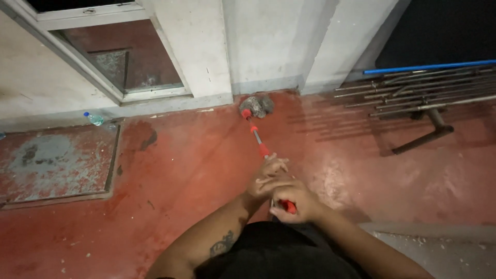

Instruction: The person is mopping the red concrete floor with a wet mop.

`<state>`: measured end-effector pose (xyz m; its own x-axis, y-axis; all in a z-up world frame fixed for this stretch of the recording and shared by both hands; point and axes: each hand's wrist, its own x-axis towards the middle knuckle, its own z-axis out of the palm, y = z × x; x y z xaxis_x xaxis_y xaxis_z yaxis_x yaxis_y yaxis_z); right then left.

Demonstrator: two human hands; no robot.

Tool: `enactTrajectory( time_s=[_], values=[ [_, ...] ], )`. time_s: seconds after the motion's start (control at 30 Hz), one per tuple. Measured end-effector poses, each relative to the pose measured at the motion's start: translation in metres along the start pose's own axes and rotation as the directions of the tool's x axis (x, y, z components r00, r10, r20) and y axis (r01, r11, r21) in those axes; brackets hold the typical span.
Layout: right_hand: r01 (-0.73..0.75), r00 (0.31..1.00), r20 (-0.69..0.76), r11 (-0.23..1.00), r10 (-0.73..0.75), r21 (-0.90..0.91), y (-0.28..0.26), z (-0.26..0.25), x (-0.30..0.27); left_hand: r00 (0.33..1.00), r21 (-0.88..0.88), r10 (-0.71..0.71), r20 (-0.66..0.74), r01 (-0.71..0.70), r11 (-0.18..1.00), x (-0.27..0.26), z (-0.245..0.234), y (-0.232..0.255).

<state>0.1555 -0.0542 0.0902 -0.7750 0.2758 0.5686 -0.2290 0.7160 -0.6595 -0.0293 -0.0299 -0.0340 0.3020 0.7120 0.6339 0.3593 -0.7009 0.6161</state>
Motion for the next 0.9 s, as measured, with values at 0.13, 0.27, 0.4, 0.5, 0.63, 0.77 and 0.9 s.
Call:
enactTrajectory(
  time_s=[0.13, 0.27, 0.4, 0.5, 0.63, 0.77, 0.9],
  values=[
    [0.014, 0.991, -0.129, 0.994, -0.027, -0.107, 0.066, 0.02, 0.006, 0.988, -0.175, -0.149, -0.042, 0.139, 0.975, -0.011, 0.006, -0.056],
    [0.074, 0.97, -0.217, 0.982, -0.111, -0.173, 0.094, 0.02, 0.037, 0.982, 0.124, -0.172, -0.076, 0.18, 0.976, 0.001, -0.014, -0.101],
    [0.1, 0.943, -0.301, 0.984, -0.141, -0.147, 0.117, 0.0, 0.055, 0.661, -0.834, -0.737, 0.141, 0.48, 0.271, 0.036, -0.026, -0.108],
    [0.146, 0.928, -0.319, 0.976, -0.191, -0.16, 0.111, -0.017, 0.071, 0.989, 0.096, 0.123, -0.081, -0.115, 0.989, 0.058, -0.039, -0.112],
    [-0.033, 0.957, -0.288, 0.982, -0.022, -0.184, 0.074, -0.004, 0.04, 0.898, -0.318, -0.437, 0.052, 0.43, 0.845, 0.038, -0.024, -0.076],
    [-0.151, 0.941, -0.328, 0.971, 0.083, -0.187, -0.003, 0.006, 0.023, 0.967, 0.245, -0.225, 0.118, 0.192, 0.951, 0.027, -0.029, 0.003],
    [-0.134, 0.944, -0.317, 0.985, 0.095, -0.105, -0.088, -0.013, 0.022, 0.951, 0.276, -0.274, 0.145, 0.227, 0.934, 0.036, -0.041, 0.119]
  ],
)
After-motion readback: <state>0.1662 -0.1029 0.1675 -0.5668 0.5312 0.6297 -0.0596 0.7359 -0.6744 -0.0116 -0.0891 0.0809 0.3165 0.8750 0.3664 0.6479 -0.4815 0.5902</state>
